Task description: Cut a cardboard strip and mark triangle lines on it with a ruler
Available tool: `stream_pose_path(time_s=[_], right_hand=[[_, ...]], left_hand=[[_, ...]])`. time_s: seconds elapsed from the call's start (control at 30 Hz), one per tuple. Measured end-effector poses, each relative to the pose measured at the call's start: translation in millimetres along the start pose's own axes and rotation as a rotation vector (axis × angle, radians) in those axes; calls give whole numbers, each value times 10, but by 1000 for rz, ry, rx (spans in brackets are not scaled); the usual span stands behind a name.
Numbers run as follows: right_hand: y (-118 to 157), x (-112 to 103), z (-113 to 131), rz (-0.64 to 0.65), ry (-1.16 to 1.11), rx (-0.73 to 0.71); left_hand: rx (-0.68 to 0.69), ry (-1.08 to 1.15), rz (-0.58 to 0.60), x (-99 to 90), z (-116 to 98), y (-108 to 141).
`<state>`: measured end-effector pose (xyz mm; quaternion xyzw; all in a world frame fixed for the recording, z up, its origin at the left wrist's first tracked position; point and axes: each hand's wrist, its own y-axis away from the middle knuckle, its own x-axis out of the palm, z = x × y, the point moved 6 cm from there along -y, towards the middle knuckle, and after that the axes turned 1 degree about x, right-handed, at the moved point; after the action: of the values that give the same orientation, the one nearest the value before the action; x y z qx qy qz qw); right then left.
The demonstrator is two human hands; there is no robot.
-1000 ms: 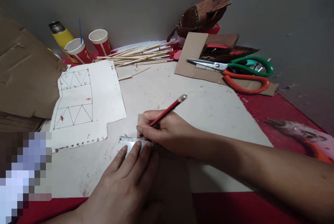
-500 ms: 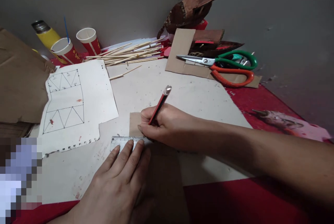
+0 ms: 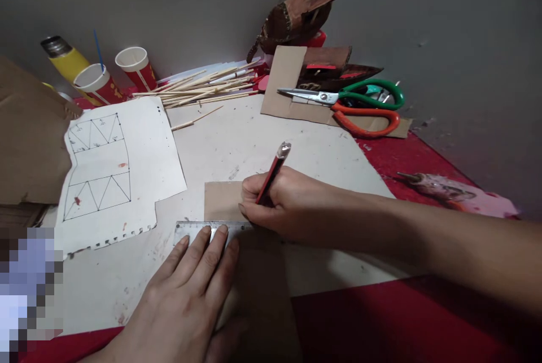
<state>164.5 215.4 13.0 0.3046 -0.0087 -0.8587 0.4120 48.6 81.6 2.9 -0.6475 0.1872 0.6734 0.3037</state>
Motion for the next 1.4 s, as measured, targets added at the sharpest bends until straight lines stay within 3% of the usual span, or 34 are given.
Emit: stream_pose_path(time_s=[0.4,0.7,0.87,1.03,1.1,1.2,1.3,1.4], right_hand=[[117,-43,-164,-44,5,41],[232,-71,-189,-125,118,-57],[276,-66,-260,-182,146,-19],[528,-245,-274,-364,-33,120],[662,-290,-252,-431,-38,79],[799,-217,-262,-454,24,-2],[823,34,-240,-291,214,-103],[833,215,-276,-218,399,-56]], left_hand=[[8,-18,12,2,-1,-13],[7,-13,2,-10,-12,-15],[-13,1,-4,0,-2,4],[-3,-6,-7,-12,8,17],[-11,7,-12,4,2,37],[-64,64,-42,37,0,89],[-103,120,-83,38,-2,127],[-81,144,-90,1,-15,119]])
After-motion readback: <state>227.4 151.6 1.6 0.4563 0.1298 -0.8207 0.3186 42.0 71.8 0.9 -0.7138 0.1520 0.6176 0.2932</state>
